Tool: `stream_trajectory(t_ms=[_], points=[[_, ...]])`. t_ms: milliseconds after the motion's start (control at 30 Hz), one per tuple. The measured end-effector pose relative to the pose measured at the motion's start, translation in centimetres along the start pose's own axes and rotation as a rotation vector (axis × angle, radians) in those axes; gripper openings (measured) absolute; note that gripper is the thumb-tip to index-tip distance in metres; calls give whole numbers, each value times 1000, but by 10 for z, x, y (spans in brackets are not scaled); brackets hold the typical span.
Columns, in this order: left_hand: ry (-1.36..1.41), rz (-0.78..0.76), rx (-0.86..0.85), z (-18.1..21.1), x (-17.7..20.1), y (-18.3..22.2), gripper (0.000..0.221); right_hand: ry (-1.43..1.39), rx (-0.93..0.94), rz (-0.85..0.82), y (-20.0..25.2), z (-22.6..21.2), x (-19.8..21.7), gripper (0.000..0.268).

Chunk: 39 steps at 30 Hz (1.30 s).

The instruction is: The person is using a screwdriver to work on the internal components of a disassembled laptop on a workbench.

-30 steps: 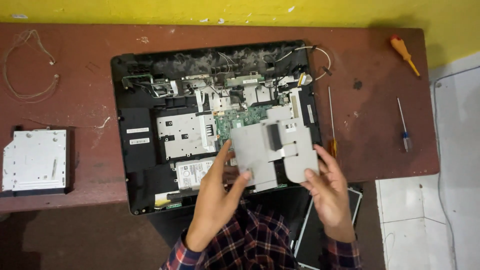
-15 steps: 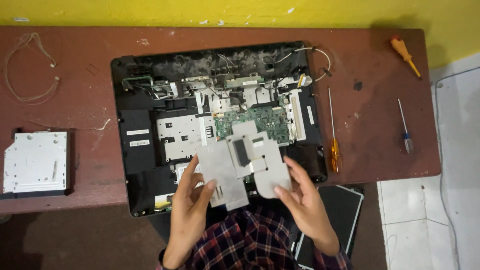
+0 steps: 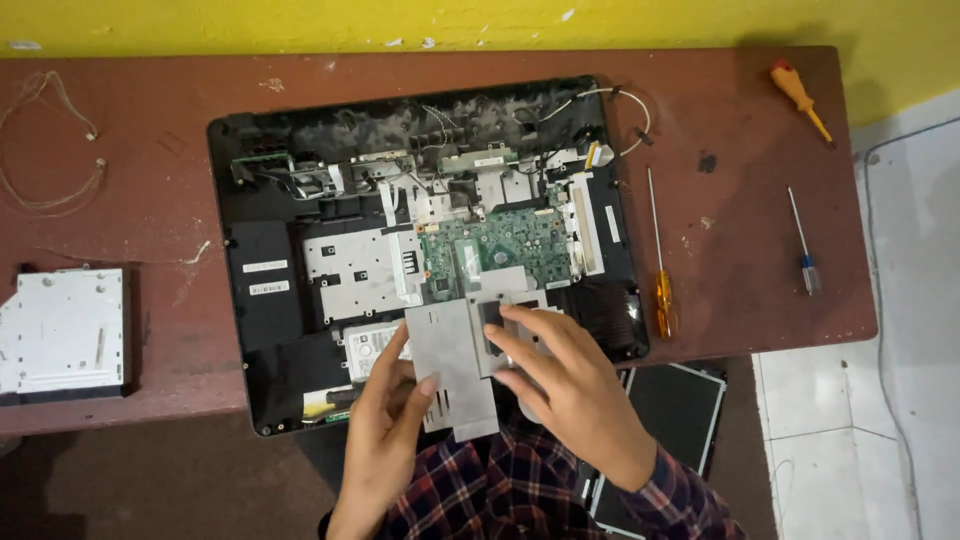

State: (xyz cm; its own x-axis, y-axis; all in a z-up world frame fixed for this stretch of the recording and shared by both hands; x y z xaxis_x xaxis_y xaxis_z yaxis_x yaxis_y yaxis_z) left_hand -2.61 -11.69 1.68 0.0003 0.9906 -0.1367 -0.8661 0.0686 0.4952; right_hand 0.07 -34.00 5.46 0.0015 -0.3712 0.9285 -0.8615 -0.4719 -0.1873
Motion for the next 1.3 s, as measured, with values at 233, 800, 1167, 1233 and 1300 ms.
stream_trajectory(t_ms=[233, 800, 1167, 1233, 1300], points=[[-52, -66, -96, 2, -10, -2, 72, 50, 46, 40, -9, 15, 1, 46], [-668, 100, -604, 35, -36, -23, 57, -16, 16, -58, -47, 56, 1, 34], [-1111, 116, -786, 24, -38, -55, 43, -3, -45, 181, -45, 98, 27, 29], [-1201, 78, -764, 17, -44, -59, 46, 10, -53, 195, -47, 95, 38, 28], [-1287, 102, -867, 8, -48, -63, 45, 69, -45, 214, -49, 87, 47, 28]])
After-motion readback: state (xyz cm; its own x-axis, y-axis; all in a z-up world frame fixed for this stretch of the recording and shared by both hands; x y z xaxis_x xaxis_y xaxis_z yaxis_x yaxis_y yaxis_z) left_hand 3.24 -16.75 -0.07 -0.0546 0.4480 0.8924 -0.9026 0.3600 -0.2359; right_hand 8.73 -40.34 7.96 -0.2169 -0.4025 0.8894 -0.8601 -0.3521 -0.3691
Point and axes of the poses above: each hand's wrist, its own y-axis away from the middle knuckle, its own x-axis out of the back of the hand, z = x × y, the point moved 1 cm from there along -y, towards the middle knuckle, and after that the axes turned 8 degrees about y, right-handed, at the moved point
